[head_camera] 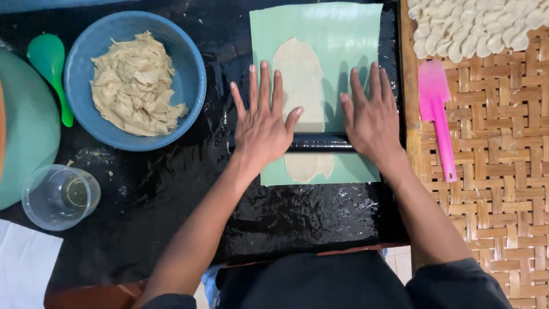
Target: Flattening pieces of dough into thin sheets using a roller and a spatula for food production.
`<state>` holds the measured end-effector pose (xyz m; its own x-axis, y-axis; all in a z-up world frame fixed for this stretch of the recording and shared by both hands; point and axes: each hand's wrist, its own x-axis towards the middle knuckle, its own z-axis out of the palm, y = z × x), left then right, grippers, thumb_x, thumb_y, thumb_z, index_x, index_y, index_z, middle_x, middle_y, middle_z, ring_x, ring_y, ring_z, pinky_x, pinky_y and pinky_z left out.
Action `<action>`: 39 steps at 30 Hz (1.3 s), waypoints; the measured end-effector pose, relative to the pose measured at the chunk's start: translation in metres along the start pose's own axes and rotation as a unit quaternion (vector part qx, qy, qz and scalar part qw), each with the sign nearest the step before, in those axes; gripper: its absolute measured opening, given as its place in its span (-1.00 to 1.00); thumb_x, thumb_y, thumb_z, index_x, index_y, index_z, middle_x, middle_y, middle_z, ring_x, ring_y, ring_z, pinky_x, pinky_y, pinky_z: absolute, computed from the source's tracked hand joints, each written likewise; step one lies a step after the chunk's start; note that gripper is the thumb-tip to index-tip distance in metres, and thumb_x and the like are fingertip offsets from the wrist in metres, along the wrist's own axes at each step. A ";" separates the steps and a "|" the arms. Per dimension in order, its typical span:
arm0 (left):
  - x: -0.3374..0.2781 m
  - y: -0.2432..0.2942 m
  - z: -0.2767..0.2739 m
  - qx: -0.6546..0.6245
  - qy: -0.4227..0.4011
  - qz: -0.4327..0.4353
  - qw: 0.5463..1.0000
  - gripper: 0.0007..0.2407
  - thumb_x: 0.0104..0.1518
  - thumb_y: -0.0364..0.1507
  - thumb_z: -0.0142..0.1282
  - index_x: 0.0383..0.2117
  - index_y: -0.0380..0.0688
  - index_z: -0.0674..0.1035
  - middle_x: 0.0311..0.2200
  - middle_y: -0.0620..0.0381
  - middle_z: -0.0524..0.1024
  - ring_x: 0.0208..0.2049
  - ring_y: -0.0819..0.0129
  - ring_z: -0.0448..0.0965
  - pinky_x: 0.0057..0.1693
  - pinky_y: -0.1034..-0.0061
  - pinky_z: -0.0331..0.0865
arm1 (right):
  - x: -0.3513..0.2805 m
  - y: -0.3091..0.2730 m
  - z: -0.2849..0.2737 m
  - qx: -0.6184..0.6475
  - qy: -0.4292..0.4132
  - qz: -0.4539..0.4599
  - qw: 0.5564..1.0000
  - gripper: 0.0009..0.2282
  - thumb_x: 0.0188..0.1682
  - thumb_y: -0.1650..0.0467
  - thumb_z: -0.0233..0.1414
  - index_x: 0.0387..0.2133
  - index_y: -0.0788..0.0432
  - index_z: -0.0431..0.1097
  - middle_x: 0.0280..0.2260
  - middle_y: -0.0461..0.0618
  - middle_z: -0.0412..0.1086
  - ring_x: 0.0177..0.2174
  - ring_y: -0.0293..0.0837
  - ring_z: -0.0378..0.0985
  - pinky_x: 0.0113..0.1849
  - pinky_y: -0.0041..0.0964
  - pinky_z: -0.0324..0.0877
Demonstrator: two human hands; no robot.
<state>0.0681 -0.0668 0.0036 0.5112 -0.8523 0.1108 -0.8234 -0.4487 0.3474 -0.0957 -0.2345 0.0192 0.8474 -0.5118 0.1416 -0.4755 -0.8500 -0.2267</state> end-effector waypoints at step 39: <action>-0.096 0.019 -0.008 -0.109 0.060 0.056 0.991 -0.48 0.28 -0.33 0.06 0.37 -0.21 0.30 0.42 -0.13 0.17 0.47 -0.01 0.09 0.50 -0.11 -0.12 | -0.068 -0.035 -0.004 0.014 -0.017 -0.047 0.999 -0.39 0.15 0.17 -0.15 0.34 0.39 0.03 0.32 0.47 0.04 0.32 0.34 0.04 0.26 0.20 -0.02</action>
<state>0.0053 0.0088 0.0069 0.4553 -0.8499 0.2651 -0.8108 -0.2729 0.5178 -0.1376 -0.1701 0.0210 0.8957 -0.4251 0.1306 -0.3873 -0.8900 -0.2407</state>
